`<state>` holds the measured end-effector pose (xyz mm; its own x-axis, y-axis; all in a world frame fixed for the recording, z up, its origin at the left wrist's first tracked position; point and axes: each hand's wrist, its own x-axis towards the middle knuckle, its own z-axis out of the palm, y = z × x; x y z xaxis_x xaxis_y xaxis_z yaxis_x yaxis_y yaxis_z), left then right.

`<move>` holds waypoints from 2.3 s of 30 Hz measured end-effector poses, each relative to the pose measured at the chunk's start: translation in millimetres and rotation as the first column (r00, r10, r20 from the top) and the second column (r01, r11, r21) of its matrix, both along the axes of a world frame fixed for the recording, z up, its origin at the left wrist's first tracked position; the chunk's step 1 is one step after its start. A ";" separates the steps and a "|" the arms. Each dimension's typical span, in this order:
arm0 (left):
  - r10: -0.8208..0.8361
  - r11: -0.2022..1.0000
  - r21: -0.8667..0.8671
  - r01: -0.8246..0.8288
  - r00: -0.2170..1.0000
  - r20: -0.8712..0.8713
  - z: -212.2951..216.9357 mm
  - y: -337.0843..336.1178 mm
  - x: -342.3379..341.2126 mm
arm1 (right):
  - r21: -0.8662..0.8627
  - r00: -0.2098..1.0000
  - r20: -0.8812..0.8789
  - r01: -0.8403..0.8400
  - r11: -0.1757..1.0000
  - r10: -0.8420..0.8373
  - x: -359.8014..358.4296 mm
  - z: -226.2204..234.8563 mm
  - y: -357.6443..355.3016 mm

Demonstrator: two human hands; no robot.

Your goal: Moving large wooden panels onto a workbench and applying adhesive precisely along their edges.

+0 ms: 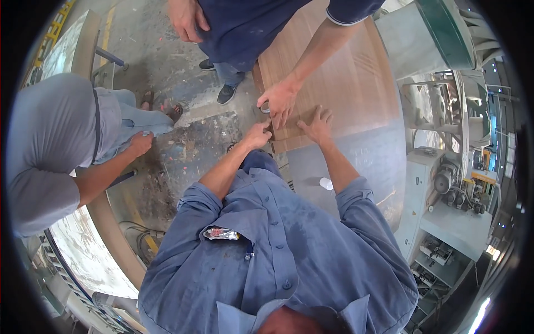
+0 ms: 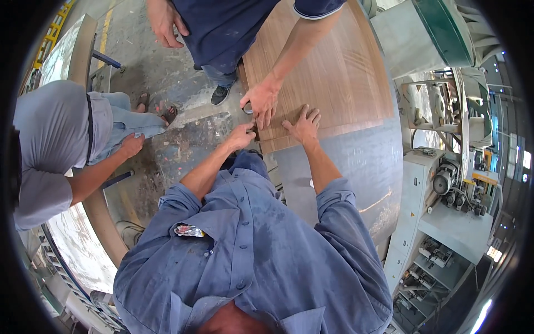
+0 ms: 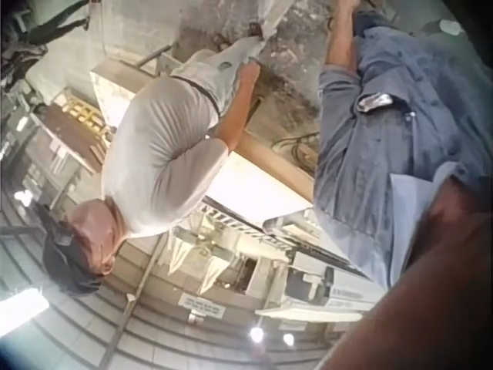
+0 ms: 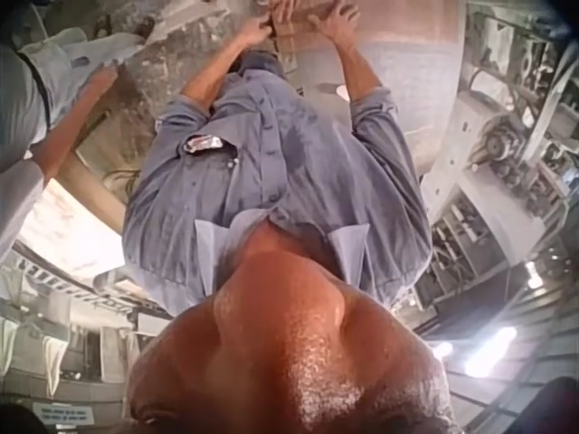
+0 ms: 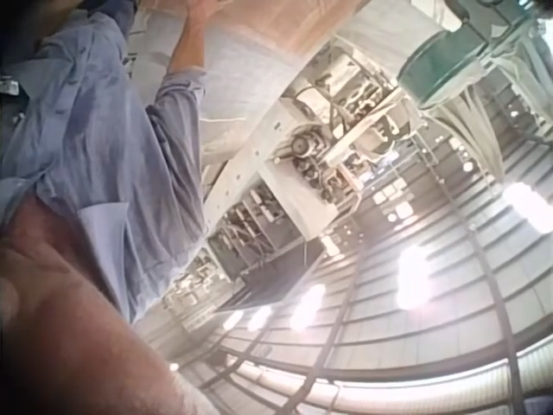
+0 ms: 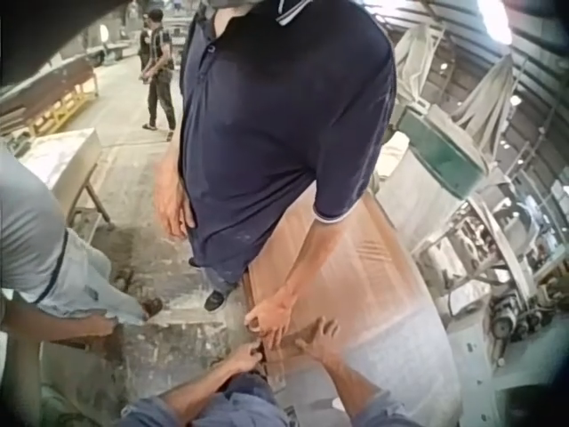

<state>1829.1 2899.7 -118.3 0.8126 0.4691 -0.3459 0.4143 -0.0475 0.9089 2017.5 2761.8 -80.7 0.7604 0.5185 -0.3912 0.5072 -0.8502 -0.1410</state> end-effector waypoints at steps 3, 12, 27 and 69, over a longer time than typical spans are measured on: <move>-0.086 0.996 -0.035 0.083 0.993 -0.081 -1.7 3.8 -0.8 | -0.009 1.000 -0.019 0.008 1.000 -0.008 -0.5 4.1 3.8; -0.092 0.994 -0.057 0.090 0.995 -0.037 -17.4 -3.0 3.0 | -0.014 0.999 -0.034 -0.003 1.000 0.003 5.3 -10.3 -2.0; -0.099 0.968 0.202 0.146 0.969 -0.225 -21.6 -10.7 9.3 | 0.027 0.999 0.017 -0.028 0.999 0.028 -1.9 -0.4 -7.8; -0.123 0.962 0.208 0.177 0.960 -0.250 -15.0 -26.7 3.2 | 0.058 1.000 -0.009 0.026 0.998 -0.026 -8.4 2.3 -13.3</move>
